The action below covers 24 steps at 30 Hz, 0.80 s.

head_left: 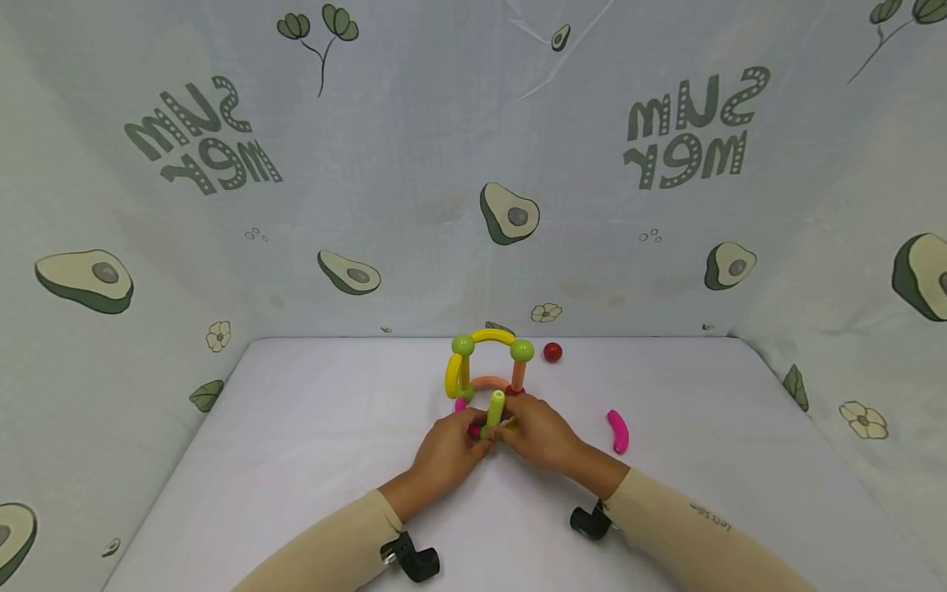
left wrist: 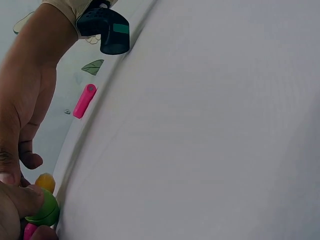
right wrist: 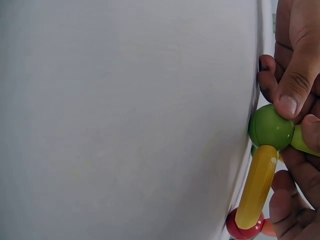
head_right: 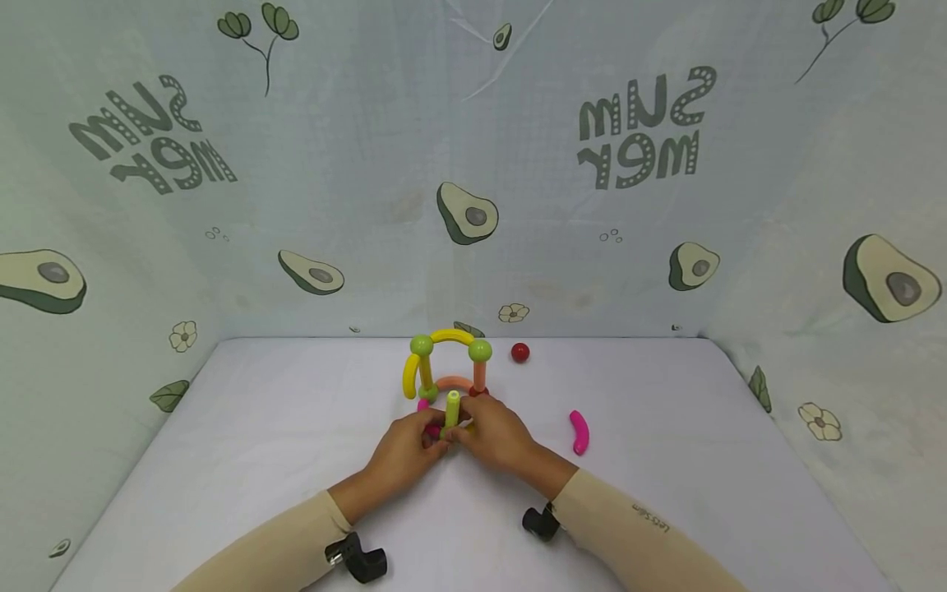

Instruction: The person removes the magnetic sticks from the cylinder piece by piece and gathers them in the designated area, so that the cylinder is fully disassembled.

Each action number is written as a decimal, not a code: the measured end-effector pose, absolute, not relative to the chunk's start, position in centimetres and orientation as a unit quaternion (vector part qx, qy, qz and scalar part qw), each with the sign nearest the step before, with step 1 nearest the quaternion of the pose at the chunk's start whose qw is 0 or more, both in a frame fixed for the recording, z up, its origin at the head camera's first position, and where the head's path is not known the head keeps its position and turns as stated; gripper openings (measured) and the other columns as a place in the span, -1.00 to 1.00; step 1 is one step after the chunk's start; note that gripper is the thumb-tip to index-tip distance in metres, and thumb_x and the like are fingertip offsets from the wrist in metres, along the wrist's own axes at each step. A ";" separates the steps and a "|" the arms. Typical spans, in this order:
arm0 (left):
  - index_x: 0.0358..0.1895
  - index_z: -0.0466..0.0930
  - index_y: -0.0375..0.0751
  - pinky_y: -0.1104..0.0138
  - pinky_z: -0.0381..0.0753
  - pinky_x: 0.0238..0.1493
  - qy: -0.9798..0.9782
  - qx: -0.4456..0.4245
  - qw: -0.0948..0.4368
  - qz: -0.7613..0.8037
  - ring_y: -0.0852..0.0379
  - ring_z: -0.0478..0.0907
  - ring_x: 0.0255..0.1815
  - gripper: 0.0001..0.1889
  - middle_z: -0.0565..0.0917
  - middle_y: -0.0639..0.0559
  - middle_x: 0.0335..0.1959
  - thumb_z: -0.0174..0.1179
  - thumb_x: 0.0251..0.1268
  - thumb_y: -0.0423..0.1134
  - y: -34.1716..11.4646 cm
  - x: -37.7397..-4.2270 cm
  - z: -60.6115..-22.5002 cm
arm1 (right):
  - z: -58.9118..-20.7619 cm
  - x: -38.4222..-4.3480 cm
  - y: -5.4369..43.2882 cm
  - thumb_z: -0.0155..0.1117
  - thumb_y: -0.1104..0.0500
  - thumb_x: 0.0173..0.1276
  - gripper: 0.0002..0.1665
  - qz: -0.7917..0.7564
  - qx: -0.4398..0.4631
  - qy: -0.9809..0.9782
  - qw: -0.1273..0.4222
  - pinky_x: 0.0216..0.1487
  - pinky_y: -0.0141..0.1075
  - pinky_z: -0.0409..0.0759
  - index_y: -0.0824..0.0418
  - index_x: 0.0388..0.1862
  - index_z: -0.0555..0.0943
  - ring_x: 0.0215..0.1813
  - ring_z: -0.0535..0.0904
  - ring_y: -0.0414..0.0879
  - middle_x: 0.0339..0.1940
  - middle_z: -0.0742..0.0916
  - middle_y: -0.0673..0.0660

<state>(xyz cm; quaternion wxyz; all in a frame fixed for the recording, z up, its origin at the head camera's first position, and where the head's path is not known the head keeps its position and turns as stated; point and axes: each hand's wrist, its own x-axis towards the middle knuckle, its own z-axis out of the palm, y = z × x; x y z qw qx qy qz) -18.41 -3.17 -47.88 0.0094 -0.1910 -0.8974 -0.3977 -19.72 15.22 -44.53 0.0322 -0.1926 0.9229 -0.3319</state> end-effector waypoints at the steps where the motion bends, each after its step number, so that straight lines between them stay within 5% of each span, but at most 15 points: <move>1: 0.12 0.66 -0.23 0.43 0.52 -0.39 -0.897 -0.191 0.009 -0.398 0.28 0.46 -0.42 -0.60 0.71 0.10 -0.25 0.49 0.23 -0.27 -3.2 -18.4 -47.9 | -44.5 -19.7 15.2 0.56 0.18 0.25 -0.72 -0.328 -0.192 0.924 0.034 0.02 -0.13 0.68 0.10 -0.10 0.67 -0.04 0.66 -0.05 -0.18 0.74 -0.04; 24: 0.12 0.66 -0.24 0.42 0.51 -0.40 -0.901 -0.191 0.006 -0.390 0.28 0.44 -0.42 -0.59 0.65 0.16 -0.31 0.49 0.23 -0.25 -3.1 -18.4 -48.0 | -44.4 -19.8 15.5 0.49 0.18 0.33 -0.81 -0.307 -0.210 0.928 0.032 0.05 -0.08 0.66 0.10 -0.13 0.66 -0.01 0.66 -0.04 -0.14 0.73 -0.01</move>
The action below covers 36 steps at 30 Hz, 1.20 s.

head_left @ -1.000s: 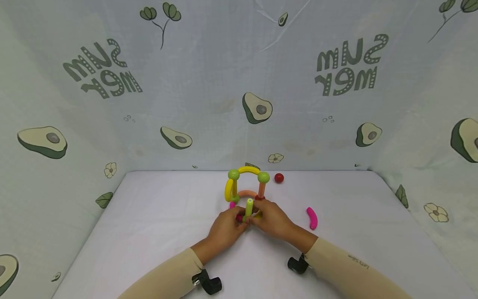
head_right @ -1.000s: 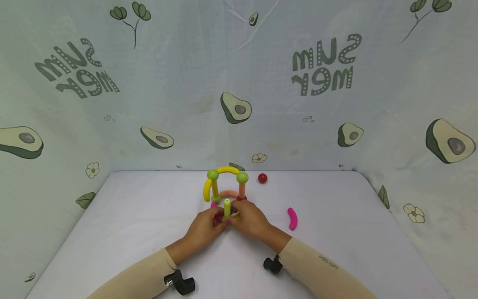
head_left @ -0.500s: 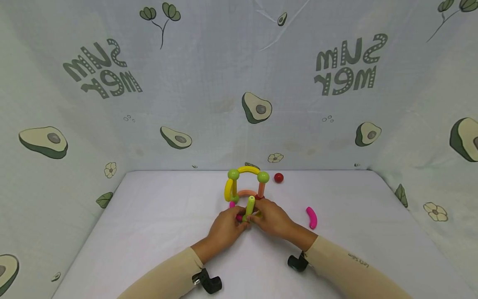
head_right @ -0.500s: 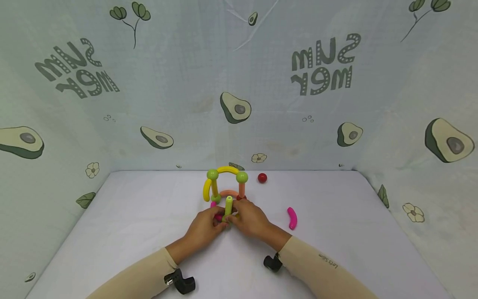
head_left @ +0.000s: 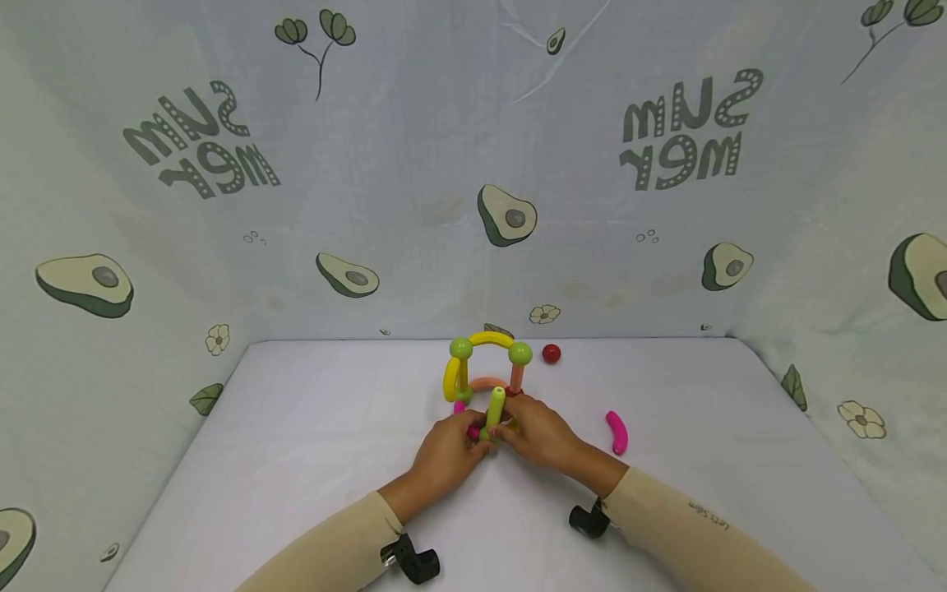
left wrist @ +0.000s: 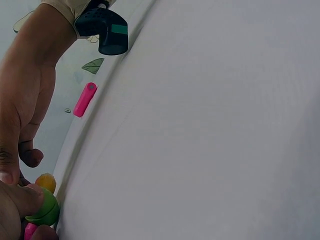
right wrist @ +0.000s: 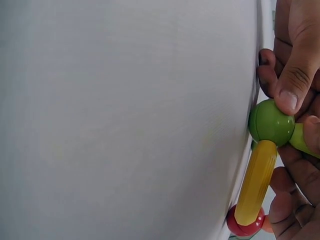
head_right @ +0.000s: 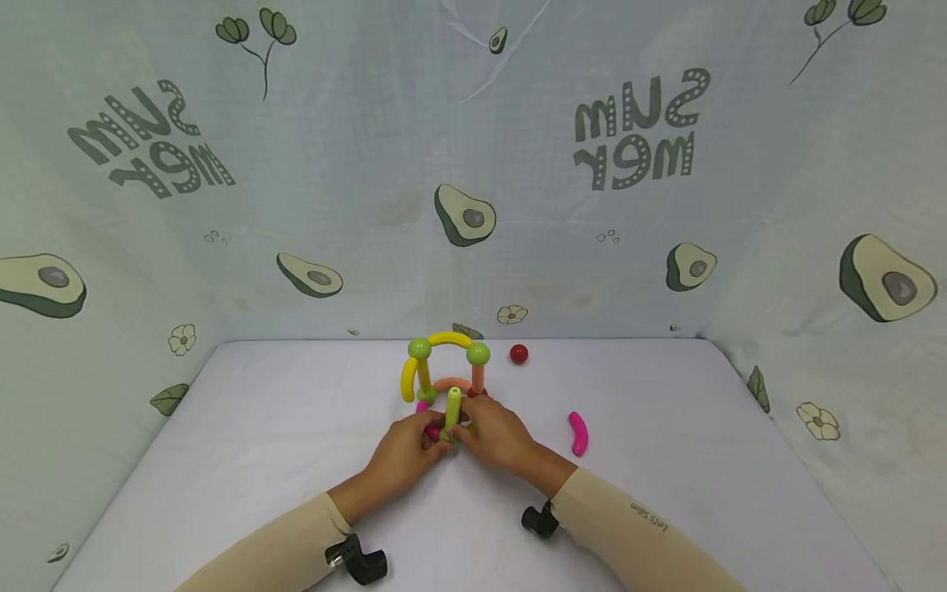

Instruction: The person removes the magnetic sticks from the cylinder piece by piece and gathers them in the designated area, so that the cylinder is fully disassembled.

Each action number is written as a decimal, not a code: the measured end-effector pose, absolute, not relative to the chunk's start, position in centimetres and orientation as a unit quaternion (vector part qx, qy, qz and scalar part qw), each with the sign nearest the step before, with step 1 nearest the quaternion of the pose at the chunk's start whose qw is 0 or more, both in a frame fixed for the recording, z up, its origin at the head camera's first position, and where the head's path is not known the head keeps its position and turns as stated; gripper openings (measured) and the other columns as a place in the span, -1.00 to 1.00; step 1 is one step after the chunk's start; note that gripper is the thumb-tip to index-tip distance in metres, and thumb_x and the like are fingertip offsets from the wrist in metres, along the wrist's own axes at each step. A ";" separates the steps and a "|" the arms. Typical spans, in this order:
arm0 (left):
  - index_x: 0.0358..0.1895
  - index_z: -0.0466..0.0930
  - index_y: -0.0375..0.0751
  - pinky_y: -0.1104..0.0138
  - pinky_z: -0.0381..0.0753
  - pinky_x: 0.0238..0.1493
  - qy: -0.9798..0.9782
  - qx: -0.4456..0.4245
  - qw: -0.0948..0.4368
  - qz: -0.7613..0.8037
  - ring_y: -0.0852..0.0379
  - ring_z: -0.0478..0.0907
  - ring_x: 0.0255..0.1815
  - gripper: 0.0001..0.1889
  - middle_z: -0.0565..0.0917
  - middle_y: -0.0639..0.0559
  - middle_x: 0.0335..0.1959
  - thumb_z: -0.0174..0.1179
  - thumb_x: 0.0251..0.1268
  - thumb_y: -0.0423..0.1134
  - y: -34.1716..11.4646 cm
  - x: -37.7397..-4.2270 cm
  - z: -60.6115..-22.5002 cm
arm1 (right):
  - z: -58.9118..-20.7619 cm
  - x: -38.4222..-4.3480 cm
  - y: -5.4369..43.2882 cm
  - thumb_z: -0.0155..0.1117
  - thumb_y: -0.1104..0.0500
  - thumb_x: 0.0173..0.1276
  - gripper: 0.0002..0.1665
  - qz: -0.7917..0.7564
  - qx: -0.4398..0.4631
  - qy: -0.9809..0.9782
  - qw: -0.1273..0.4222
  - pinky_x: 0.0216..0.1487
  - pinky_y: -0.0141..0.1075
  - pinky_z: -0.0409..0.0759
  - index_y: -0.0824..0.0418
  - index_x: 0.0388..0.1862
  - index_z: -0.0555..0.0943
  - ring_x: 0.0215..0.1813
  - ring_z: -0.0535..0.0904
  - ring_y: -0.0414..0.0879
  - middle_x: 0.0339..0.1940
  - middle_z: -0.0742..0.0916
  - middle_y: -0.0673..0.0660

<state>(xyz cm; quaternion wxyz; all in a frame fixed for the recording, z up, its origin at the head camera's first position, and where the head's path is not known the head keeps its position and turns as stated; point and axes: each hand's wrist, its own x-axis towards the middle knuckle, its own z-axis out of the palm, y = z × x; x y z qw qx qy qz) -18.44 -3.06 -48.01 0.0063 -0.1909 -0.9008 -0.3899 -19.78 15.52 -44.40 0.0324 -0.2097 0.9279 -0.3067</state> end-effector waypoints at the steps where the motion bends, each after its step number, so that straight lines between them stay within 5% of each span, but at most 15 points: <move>1: 0.13 0.66 -0.24 0.42 0.51 -0.40 -0.900 -0.191 0.006 -0.391 0.28 0.44 -0.42 -0.59 0.65 0.16 -0.31 0.49 0.23 -0.25 -3.1 -18.4 -48.0 | -44.4 -19.8 15.5 0.49 0.18 0.34 -0.81 -0.305 -0.209 0.928 0.032 0.04 -0.09 0.67 0.11 -0.13 0.65 -0.01 0.65 -0.04 -0.14 0.73 -0.01; 9: 0.11 0.66 -0.21 0.41 0.50 -0.41 -0.900 -0.191 0.005 -0.391 0.29 0.44 -0.42 -0.61 0.64 0.18 -0.31 0.49 0.23 -0.25 -3.1 -18.4 -48.1 | -44.2 -19.8 15.5 0.45 0.17 0.37 -0.72 -0.314 -0.206 0.926 0.035 0.05 -0.10 0.67 0.17 0.01 0.63 0.00 0.67 -0.04 -0.14 0.72 -0.02; 25: 0.06 0.69 -0.22 0.40 0.53 -0.32 -0.904 -0.207 0.027 -0.373 0.29 0.47 -0.35 -0.64 0.68 0.14 -0.27 0.50 0.21 -0.26 -3.1 -18.2 -48.3 | -43.5 -19.3 17.1 0.61 0.12 0.20 -0.72 -0.301 -0.172 0.938 0.023 -0.09 -0.23 0.61 -0.06 -0.15 0.70 -0.11 0.56 -0.10 -0.29 0.62 -0.15; 36: -0.06 0.68 -0.19 0.43 0.49 -0.40 -0.905 -0.205 0.026 -0.372 0.28 0.42 -0.43 -0.70 0.62 0.19 -0.37 0.52 0.20 -0.20 -3.1 -18.3 -48.1 | -42.7 -19.9 20.0 0.61 0.18 0.19 -0.68 -0.304 -0.212 0.929 0.009 -0.03 -0.16 0.60 -0.02 -0.07 0.77 -0.10 0.54 -0.11 -0.20 0.70 -0.20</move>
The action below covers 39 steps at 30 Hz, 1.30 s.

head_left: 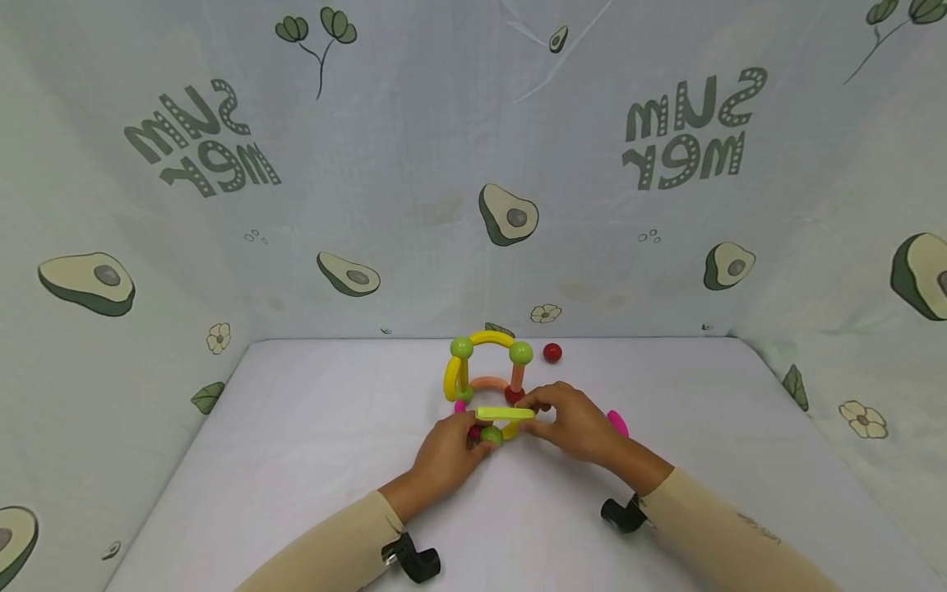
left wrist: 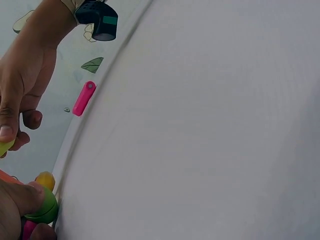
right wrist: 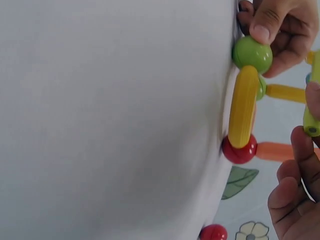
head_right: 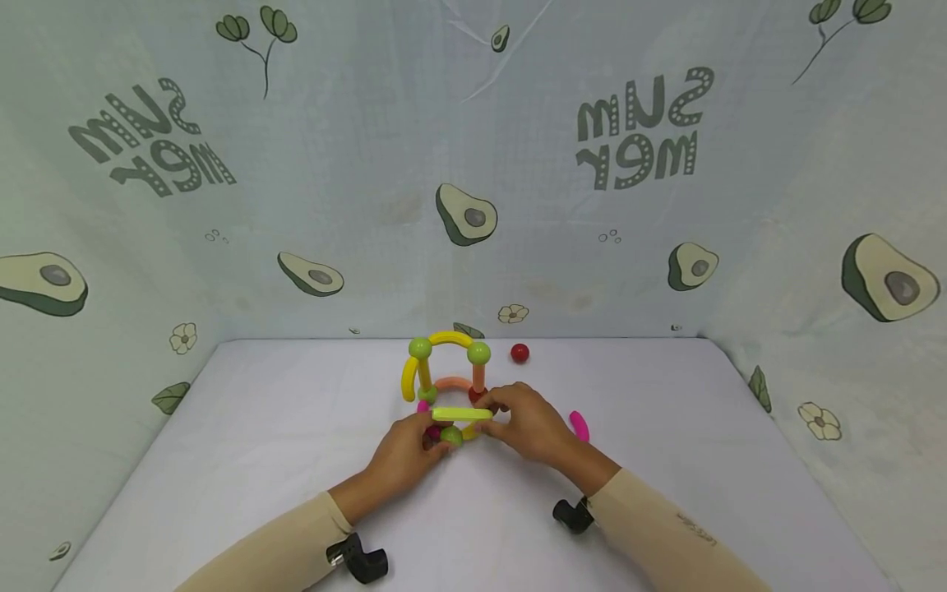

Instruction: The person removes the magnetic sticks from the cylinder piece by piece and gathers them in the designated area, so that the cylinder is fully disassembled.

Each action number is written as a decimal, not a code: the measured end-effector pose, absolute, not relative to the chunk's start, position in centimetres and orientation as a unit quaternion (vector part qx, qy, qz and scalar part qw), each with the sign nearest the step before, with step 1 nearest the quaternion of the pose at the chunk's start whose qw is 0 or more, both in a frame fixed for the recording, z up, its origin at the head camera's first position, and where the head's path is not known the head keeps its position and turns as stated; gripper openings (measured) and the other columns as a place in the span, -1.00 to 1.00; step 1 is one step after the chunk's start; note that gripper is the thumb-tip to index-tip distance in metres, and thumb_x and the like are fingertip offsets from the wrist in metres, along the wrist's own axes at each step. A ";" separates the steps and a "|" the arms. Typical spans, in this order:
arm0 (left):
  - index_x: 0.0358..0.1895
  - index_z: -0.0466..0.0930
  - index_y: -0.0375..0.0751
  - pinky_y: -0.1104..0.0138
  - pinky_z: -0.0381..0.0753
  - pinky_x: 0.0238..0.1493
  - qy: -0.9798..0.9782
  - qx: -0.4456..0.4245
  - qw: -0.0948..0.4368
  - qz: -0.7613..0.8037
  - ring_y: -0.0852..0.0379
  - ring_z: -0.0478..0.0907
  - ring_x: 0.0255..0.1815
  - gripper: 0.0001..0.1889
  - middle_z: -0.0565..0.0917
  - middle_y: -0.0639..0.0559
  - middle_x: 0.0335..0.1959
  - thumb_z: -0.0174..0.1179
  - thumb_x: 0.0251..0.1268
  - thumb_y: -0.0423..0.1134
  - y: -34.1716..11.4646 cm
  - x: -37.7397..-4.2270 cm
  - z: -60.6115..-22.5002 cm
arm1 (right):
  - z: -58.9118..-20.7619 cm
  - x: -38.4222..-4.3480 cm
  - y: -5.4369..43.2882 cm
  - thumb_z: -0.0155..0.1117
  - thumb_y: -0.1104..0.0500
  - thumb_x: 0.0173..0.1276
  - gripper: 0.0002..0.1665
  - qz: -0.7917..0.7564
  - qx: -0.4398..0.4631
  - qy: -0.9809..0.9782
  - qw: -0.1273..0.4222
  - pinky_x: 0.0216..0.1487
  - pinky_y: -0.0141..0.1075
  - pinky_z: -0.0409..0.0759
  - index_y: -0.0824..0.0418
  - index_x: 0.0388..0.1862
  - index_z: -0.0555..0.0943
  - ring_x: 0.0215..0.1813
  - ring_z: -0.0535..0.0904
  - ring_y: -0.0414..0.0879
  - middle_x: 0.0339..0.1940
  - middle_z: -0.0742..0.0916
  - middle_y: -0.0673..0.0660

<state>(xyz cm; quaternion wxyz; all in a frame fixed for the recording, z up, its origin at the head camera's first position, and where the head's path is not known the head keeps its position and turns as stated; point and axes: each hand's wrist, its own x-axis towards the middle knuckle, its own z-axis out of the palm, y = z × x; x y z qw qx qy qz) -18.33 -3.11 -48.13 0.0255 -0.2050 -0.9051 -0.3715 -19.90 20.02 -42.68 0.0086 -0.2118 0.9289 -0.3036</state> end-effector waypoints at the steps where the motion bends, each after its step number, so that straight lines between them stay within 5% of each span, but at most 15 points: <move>1: -0.09 0.67 -0.18 0.43 0.49 -0.41 -0.905 -0.204 0.024 -0.372 0.28 0.41 -0.44 -0.71 0.60 0.20 -0.39 0.52 0.20 -0.20 -3.1 -18.4 -48.1 | -42.7 -19.9 20.3 0.62 0.18 0.19 -0.68 -0.303 -0.213 0.929 0.006 -0.03 -0.16 0.60 -0.01 -0.06 0.77 -0.11 0.54 -0.12 -0.19 0.71 -0.19; 10: 0.07 0.70 -0.17 0.44 0.52 -0.38 -0.902 -0.188 0.000 -0.389 0.27 0.43 -0.39 -0.62 0.59 0.24 -0.34 0.51 0.21 -0.22 -3.1 -18.3 -47.9 | -42.1 -20.0 22.6 0.59 0.10 0.23 -0.69 -0.310 -0.171 0.935 0.014 -0.10 -0.15 0.55 0.01 -0.04 0.76 -0.09 0.52 -0.01 -0.23 0.66 -0.12; 39: 0.08 0.71 -0.16 0.43 0.52 -0.38 -0.902 -0.183 -0.002 -0.391 0.27 0.43 -0.39 -0.62 0.58 0.25 -0.35 0.51 0.21 -0.23 -3.0 -18.3 -48.1 | -41.7 -19.1 30.7 0.53 0.16 0.29 -0.63 -0.306 -0.106 0.946 -0.028 -0.11 -0.26 0.59 0.13 0.08 0.72 -0.02 0.52 0.05 -0.17 0.66 0.02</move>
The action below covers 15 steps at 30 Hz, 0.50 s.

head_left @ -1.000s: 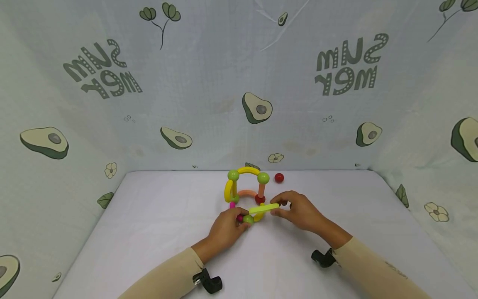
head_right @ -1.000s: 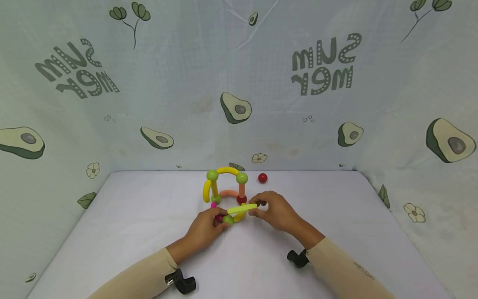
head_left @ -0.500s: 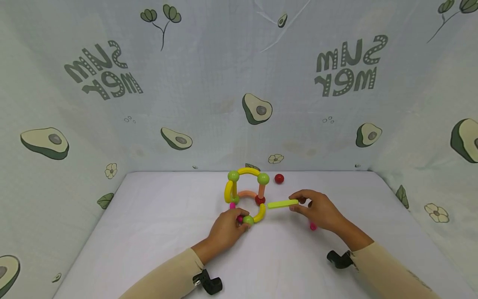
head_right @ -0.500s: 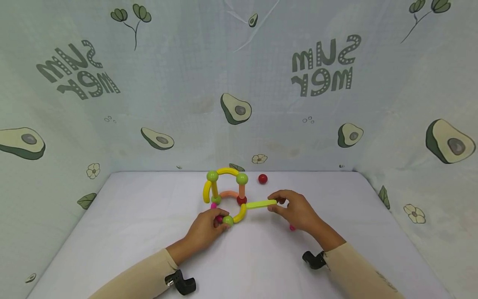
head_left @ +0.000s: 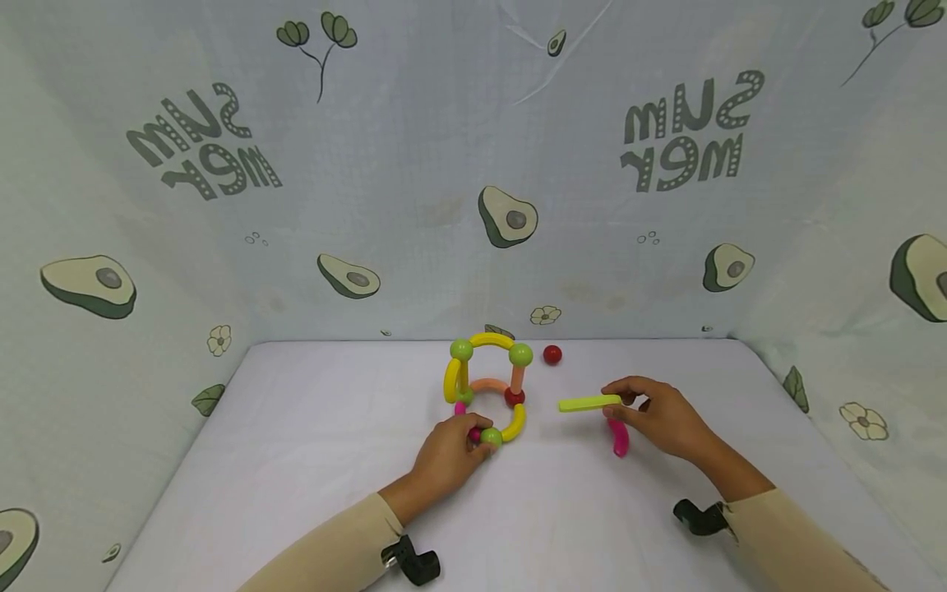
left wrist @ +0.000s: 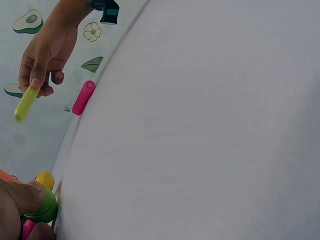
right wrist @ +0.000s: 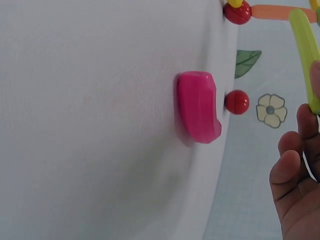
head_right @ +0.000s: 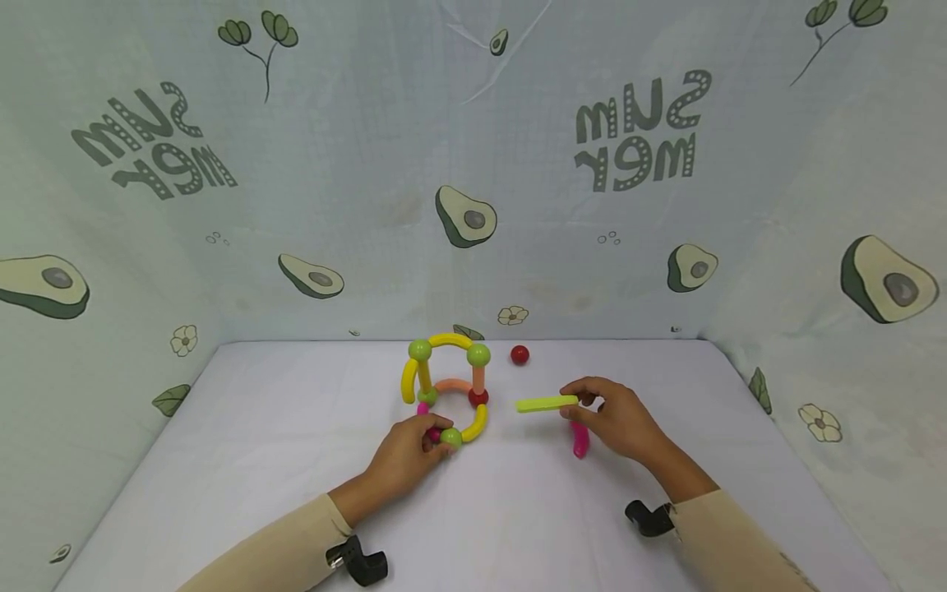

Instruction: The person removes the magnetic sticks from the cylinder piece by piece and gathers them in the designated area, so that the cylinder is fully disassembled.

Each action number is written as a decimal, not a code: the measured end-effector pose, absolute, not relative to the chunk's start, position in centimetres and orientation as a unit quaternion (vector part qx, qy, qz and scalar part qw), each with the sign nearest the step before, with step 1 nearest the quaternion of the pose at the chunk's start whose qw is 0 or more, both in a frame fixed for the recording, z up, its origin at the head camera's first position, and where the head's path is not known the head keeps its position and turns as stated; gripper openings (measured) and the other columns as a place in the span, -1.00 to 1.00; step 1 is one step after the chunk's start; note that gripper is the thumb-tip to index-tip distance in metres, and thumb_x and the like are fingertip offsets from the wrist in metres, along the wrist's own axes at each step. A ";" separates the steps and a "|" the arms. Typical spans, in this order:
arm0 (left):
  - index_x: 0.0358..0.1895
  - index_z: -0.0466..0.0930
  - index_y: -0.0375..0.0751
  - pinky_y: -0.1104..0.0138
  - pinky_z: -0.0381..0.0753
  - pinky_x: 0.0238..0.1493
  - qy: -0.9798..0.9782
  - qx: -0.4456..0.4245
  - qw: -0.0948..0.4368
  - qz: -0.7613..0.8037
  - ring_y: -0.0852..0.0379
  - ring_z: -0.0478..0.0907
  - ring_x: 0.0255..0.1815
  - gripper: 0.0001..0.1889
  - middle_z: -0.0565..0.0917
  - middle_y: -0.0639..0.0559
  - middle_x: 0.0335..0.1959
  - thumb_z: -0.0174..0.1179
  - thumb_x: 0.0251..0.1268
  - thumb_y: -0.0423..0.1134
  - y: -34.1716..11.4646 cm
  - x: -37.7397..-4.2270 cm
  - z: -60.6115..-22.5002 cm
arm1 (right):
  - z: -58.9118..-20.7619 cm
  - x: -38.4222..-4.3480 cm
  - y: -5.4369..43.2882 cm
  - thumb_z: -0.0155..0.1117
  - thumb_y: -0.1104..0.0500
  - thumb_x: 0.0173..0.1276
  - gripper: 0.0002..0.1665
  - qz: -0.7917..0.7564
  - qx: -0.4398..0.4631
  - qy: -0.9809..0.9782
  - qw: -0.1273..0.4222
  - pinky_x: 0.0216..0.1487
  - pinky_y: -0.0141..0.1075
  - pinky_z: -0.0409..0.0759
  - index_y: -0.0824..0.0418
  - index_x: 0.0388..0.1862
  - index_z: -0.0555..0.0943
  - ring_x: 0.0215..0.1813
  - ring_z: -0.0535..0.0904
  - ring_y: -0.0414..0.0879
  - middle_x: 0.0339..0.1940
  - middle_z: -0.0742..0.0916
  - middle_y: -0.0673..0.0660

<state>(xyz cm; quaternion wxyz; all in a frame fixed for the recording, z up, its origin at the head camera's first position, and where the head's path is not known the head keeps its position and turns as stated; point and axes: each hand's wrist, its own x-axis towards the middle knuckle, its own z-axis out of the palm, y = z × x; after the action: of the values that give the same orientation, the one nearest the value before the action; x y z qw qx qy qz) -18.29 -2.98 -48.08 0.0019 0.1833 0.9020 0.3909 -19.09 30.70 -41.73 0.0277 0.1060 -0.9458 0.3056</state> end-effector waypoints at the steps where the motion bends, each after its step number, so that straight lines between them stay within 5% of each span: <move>1: 0.09 0.71 -0.15 0.43 0.53 -0.37 0.902 0.183 0.003 0.391 0.27 0.44 -0.39 -0.62 0.58 0.26 -0.34 0.51 0.21 -0.23 -3.0 -18.3 -48.1 | -41.7 -19.0 30.9 0.52 0.17 0.30 -0.63 0.304 0.104 -0.947 0.028 -0.12 -0.27 0.59 0.13 0.08 0.72 -0.03 0.52 0.05 -0.18 0.66 0.02; 15: 0.09 0.72 -0.15 0.43 0.53 -0.36 0.902 0.181 0.006 0.391 0.26 0.45 -0.38 -0.62 0.59 0.26 -0.34 0.51 0.21 -0.23 -3.0 -18.3 -48.1 | -42.0 -18.8 34.3 0.51 0.12 0.32 -0.60 0.290 0.102 -0.951 0.039 -0.17 -0.35 0.59 0.18 0.10 0.71 -0.08 0.50 -0.01 -0.20 0.65 0.05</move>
<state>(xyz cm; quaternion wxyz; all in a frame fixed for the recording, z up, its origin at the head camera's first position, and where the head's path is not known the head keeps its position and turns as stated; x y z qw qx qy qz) -18.32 -3.01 -48.12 0.0062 0.1806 0.9023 0.3915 -18.79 34.27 -42.02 0.0392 0.1016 -0.9507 0.2904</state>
